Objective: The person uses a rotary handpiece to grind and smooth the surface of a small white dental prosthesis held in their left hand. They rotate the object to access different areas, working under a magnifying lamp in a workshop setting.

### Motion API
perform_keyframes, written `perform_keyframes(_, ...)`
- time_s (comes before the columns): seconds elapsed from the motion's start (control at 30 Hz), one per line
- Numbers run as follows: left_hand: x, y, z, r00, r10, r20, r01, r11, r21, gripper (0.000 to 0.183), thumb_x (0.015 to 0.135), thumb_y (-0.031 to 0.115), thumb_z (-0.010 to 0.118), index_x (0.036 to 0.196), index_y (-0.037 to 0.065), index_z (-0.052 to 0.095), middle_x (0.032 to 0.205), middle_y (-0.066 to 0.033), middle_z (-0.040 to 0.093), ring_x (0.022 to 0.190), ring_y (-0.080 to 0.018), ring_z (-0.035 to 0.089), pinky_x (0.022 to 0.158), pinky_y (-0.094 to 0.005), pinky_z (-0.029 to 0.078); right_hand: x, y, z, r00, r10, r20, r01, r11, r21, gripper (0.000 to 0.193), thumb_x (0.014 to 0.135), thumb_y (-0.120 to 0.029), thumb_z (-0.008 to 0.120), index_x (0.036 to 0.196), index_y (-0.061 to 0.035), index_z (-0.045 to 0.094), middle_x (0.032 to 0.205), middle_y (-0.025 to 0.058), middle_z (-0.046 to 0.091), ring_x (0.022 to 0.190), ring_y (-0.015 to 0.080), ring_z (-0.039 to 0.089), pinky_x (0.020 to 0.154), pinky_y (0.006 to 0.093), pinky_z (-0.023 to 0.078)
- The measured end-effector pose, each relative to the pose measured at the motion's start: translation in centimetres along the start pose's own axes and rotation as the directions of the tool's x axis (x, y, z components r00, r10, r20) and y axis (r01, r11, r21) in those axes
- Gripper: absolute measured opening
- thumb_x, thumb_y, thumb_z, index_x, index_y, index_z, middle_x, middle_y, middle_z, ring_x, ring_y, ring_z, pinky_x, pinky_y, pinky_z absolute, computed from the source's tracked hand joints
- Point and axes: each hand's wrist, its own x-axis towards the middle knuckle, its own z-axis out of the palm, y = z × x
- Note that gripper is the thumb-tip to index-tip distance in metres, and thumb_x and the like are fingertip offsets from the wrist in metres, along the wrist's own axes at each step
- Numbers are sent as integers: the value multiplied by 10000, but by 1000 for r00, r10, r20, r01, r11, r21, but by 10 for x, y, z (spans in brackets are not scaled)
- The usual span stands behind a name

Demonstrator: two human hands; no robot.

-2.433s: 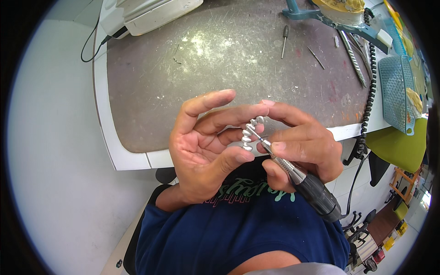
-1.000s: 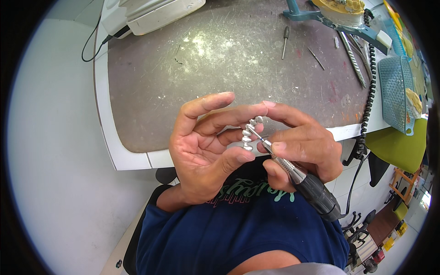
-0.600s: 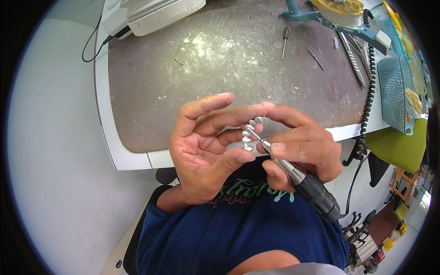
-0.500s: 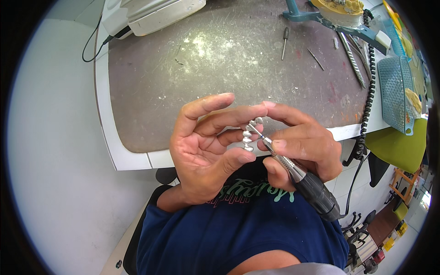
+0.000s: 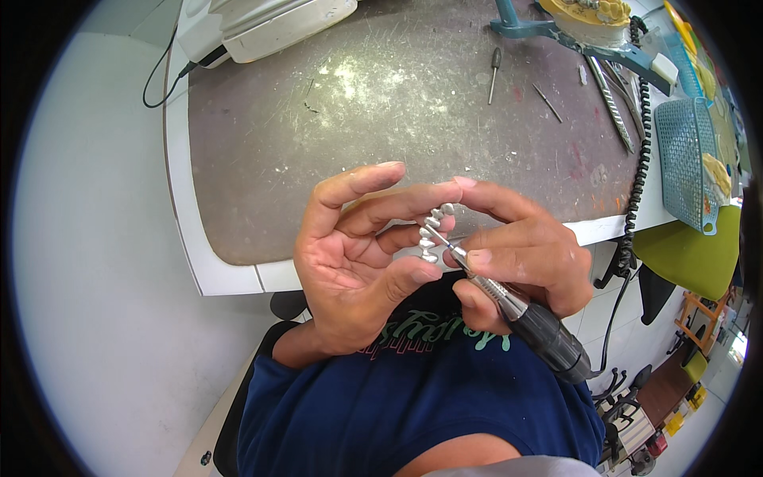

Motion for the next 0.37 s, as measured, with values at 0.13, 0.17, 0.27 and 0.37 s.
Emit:
perform_keyframes(0.13, 0, -1, -1, 1000, 8, 9, -8, 1000, 9, 809, 766, 163, 819, 1383, 0, 322, 1211, -256, 593, 1041, -216, 641, 901, -294, 538, 0, 0, 1, 1000, -1, -14, 1, 1000, -16, 243, 720, -2, 791, 917, 8, 650, 789, 117, 684, 813, 299, 705, 869, 521, 565)
perform_keyframes(0.17, 0, 0, 0, 1000, 0, -1, 0, 1000, 6, 810, 765, 165, 820, 1383, 1, 323, 1211, -254, 593, 1039, -216, 641, 896, -291, 539, 0, 0, 0, 1000, -5, -7, 5, 1000, -7, 245, 719, -2, 792, 920, 9, 651, 791, 118, 684, 815, 300, 705, 869, 521, 565)
perform_keyframes(0.27, 1, -1, -1, 1000, 14, 27, -14, 1000, 9, 814, 764, 171, 823, 1384, 4, 323, 1214, -252, 593, 1041, -217, 641, 889, -287, 538, -2, 1, 0, 1000, -5, -19, 4, 1000, -14, 252, 721, -17, 798, 928, 6, 656, 795, 121, 686, 829, 311, 706, 867, 520, 566)
perform_keyframes(0.37, 1, -2, -3, 998, 28, 54, -29, 1000, 12, 817, 766, 175, 822, 1388, 6, 320, 1220, -252, 590, 1048, -223, 640, 894, -288, 535, -2, 1, 0, 1000, 6, -13, -7, 1000, -19, 260, 721, -23, 802, 937, 1, 659, 803, 122, 689, 853, 337, 704, 863, 519, 566)
